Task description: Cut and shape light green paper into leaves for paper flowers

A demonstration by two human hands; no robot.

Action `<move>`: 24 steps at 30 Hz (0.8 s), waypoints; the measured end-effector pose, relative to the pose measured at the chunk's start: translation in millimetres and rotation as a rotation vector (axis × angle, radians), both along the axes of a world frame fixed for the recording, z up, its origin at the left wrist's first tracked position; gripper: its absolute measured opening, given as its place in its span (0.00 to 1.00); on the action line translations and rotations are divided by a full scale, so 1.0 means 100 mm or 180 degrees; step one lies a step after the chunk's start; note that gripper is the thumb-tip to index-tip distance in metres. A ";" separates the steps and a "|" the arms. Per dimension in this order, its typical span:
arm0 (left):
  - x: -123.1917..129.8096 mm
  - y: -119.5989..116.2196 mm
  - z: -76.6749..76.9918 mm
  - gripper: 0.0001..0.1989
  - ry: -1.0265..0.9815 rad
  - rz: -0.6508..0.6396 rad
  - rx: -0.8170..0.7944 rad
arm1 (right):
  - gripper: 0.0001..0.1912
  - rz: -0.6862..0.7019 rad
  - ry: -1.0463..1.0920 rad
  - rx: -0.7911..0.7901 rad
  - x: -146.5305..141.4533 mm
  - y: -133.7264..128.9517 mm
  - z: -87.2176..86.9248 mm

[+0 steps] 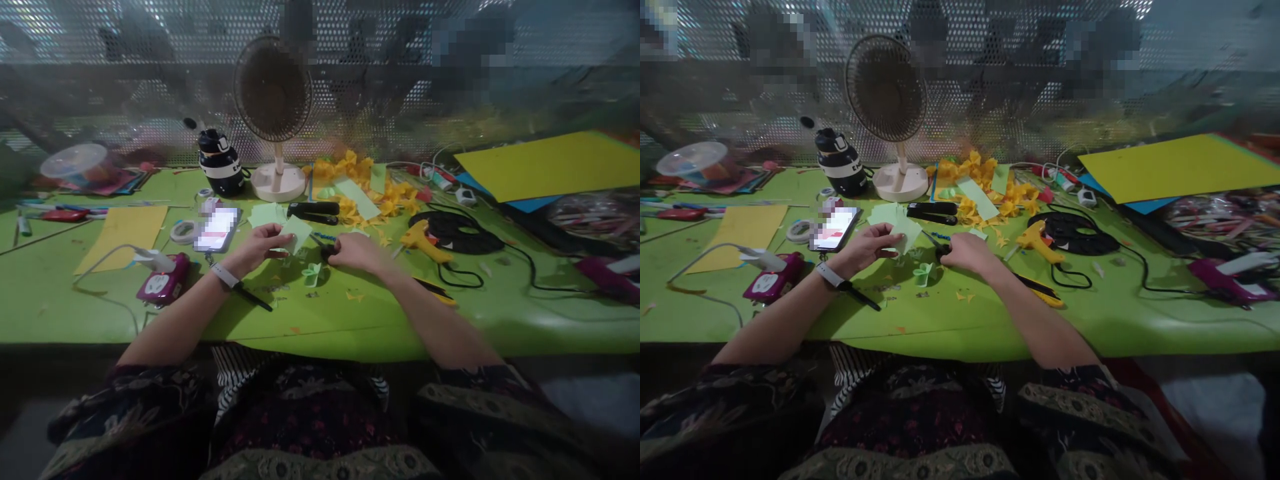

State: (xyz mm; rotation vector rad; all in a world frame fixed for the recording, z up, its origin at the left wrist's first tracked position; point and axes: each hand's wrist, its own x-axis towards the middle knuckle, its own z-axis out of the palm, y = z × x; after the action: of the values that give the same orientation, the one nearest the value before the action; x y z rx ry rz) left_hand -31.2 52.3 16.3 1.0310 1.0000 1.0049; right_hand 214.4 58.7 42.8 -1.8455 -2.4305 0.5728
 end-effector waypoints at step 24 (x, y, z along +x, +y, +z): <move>0.16 -0.18 -0.02 0.17 0.0783 0.0068 0.1238 | 0.51 -0.0463 0.4080 -0.0329 -0.12 -0.18 -0.15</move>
State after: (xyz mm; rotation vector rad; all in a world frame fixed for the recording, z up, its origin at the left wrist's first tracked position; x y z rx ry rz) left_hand -15.2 34.5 14.8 1.4957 1.0371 1.1359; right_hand 202.6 41.1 27.9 -1.0258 -1.3856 1.3220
